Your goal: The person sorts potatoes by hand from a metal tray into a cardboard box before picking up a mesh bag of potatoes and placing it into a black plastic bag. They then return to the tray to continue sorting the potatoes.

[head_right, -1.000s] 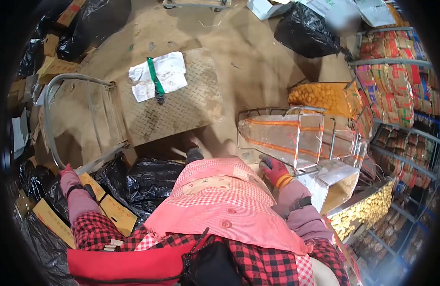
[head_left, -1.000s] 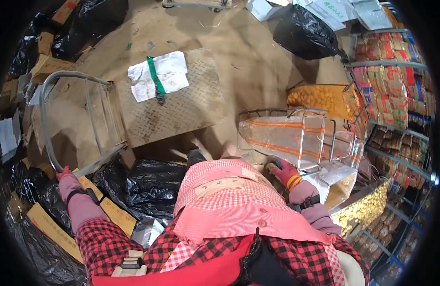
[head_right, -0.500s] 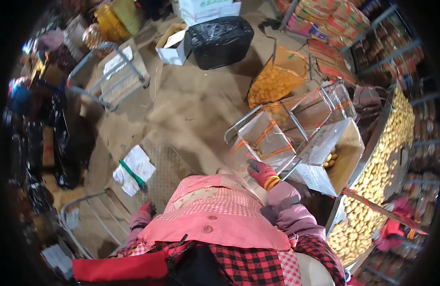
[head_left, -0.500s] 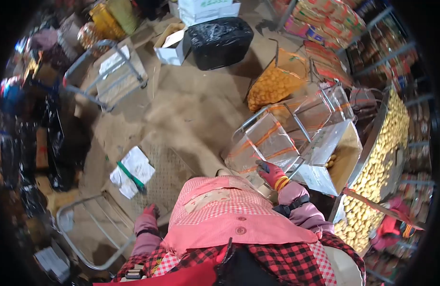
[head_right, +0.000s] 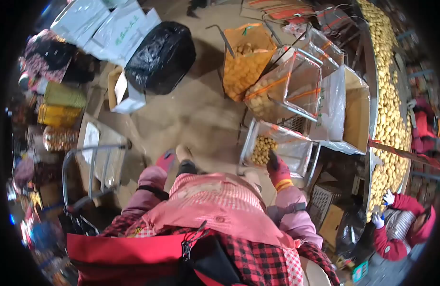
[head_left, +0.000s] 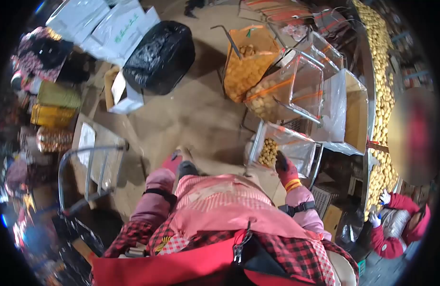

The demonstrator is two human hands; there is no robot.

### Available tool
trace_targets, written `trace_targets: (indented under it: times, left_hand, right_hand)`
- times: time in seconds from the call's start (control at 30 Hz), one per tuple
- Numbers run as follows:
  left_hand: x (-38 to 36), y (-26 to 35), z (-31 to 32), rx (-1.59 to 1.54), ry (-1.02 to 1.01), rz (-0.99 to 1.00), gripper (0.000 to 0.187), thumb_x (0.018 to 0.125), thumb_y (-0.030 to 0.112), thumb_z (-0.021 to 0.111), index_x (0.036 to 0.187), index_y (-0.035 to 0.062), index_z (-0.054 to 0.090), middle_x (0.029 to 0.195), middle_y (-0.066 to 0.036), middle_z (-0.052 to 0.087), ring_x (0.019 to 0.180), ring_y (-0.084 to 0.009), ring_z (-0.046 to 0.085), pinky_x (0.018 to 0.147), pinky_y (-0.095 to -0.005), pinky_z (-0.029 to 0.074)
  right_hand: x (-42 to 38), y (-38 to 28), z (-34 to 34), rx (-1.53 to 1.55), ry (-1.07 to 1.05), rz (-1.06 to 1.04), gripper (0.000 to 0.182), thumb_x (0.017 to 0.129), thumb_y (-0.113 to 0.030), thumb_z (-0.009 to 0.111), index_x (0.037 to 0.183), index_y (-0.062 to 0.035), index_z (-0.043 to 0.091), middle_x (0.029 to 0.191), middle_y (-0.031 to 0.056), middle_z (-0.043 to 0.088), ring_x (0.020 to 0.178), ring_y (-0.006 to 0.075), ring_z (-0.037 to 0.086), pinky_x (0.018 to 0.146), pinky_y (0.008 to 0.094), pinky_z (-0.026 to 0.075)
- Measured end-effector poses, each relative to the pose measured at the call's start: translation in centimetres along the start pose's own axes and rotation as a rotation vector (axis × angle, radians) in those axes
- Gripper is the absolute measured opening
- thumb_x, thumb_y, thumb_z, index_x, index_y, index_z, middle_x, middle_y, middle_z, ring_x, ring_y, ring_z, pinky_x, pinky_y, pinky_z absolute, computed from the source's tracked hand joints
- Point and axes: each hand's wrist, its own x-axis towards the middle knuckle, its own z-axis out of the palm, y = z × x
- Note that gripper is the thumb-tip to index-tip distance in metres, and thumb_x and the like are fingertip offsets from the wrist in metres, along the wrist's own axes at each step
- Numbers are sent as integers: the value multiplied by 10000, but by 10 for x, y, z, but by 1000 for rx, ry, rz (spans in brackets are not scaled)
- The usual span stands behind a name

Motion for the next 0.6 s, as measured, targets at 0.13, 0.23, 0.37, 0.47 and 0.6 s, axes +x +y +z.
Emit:
trace_targets:
  times: [0.13, 0.23, 0.37, 0.47, 0.6]
  left_hand:
    - [27, 71, -88, -18, -90, 0, 486, 935, 302, 628, 1366, 100, 529, 1141, -19, 630, 996, -106, 558, 840, -252, 459]
    - [66, 109, -146, 101, -156, 40, 509, 937, 296, 628, 1394, 107, 507, 1159, -17, 624, 991, -110, 559, 836, -246, 455]
    - [127, 216, -145, -37, -291, 137, 537, 918, 291, 632, 1407, 114, 495, 1207, -70, 638, 1040, -148, 586, 883, -288, 476]
    - [175, 285, -117, -29, -439, 251, 524, 926, 258, 636, 1411, 121, 492, 1177, -25, 635, 1004, -109, 562, 857, -260, 467]
    - [249, 383, -114, 189, -501, 460, 544, 905, 287, 651, 1404, 130, 502, 1157, -54, 657, 949, -121, 592, 815, -285, 495]
  right_hand:
    - [8, -57, 57, -113, 100, -69, 431, 914, -178, 602, 1334, -99, 540, 1047, 89, 686, 859, 156, 633, 785, 304, 517]
    - [16, -147, 64, 21, 18, 151, 444, 908, -174, 606, 1338, -89, 534, 1115, 108, 680, 949, 172, 648, 839, 309, 516]
    - [50, -183, 73, -42, 60, 188, 475, 891, -278, 595, 1345, -157, 528, 1114, 141, 681, 974, 289, 677, 828, 369, 536]
    - [77, -218, 77, 54, -68, 466, 455, 887, -269, 589, 1334, -195, 544, 1102, 149, 686, 961, 290, 680, 811, 377, 540]
    - [134, -162, 132, 50, -80, 461, 462, 870, -323, 614, 1306, -177, 574, 1109, 155, 681, 1003, 325, 660, 867, 380, 524]
